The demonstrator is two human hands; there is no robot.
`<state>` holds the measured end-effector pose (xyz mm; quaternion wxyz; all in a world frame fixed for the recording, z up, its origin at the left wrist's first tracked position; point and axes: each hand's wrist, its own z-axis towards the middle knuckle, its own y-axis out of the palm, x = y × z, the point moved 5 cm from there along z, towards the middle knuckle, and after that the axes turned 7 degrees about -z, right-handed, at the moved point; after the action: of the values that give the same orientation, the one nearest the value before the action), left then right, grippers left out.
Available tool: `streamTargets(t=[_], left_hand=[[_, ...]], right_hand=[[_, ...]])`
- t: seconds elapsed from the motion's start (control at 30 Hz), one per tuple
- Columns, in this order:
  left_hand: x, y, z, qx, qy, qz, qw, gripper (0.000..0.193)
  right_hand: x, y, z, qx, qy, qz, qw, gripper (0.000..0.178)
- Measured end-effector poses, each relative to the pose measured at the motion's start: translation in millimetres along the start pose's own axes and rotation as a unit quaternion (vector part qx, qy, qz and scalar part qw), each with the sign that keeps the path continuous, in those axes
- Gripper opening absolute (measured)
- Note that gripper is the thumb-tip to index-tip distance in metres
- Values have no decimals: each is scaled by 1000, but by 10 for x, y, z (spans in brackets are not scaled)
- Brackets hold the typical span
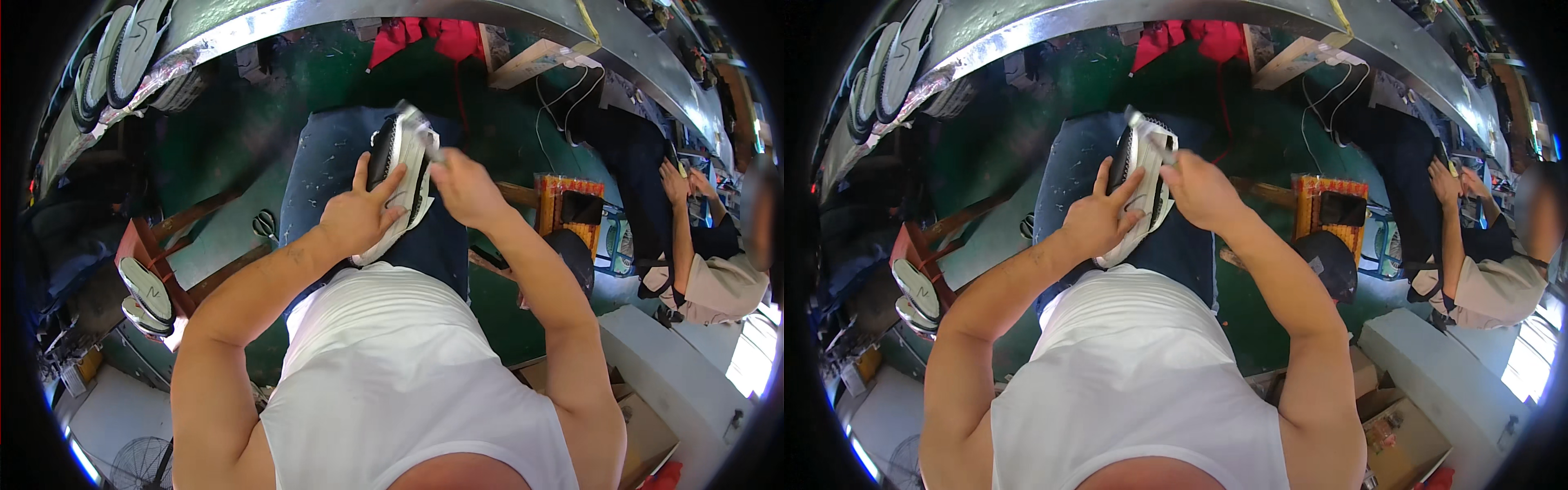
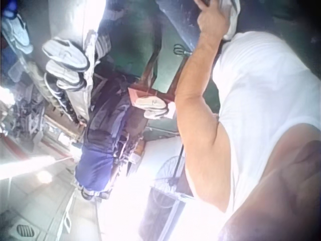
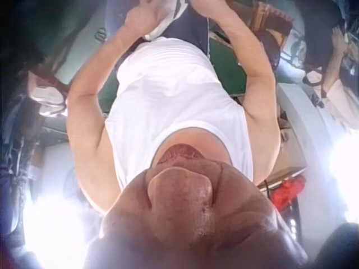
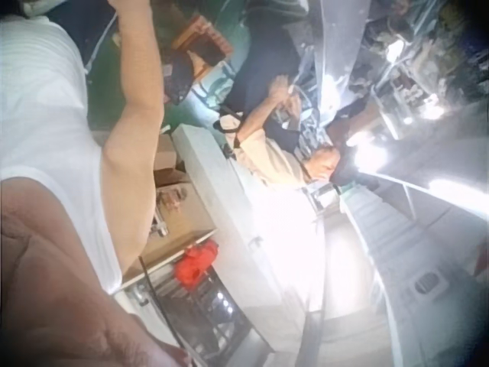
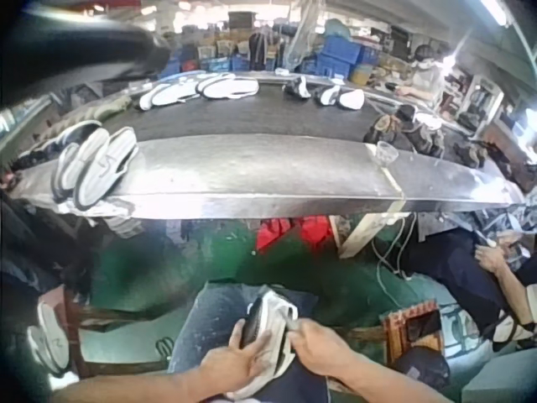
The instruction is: Manually assemble and lace shoes at a conveyor belt station.
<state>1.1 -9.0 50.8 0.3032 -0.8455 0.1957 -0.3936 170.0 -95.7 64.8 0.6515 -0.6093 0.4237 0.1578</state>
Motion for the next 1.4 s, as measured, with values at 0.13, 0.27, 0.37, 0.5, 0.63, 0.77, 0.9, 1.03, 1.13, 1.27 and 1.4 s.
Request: streamTargets(t=[0.13, 0.27, 0.37, 0.5, 0.63, 0.77, 0.9, 1.03, 1.13, 1.27, 1.4], left_hand=[[27, -74, -82, -101, -38, 42, 993, 86], [-334, 134, -362, 151, 70, -193, 967, 118], [-301, 37, -437, -23, -139, -237, 961, 109], [-64, -862, -711, 104, 32, -155, 982, 86], [249, -1523, -621, 208, 269, -423, 840, 65], [276, -1415, 311, 90, 22, -403, 911, 67], [-365, -261, 355, 93, 64, -324, 939, 59], [-477, 1, -275, 162, 13, -480, 862, 45], [-403, 13, -368, 287, -10, -356, 889, 20], [-223, 70, -429, 315, 154, -236, 906, 25], [-576, 469, -121, 258, 99, -554, 785, 50]], right_hand=[[94, 93, 35, -175, 72, -180, 965, 37], [133, -102, -194, -172, 115, -36, 978, 39], [290, -42, -489, -114, 163, 110, 974, 40], [466, 21, -706, -40, 210, 267, 940, 35], [393, -38, -761, -34, 223, 274, 935, 30], [291, -30, -824, -43, 132, 278, 950, 30], [146, -64, -906, -192, 213, 150, 946, 26], [-268, -106, -646, -274, 56, 41, 959, 39], [-314, 8, -450, -220, -68, -38, 972, 45], [-637, -214, -47, -456, 22, -220, 862, 33], [-628, -102, 25, -452, -26, -237, 860, 29]])
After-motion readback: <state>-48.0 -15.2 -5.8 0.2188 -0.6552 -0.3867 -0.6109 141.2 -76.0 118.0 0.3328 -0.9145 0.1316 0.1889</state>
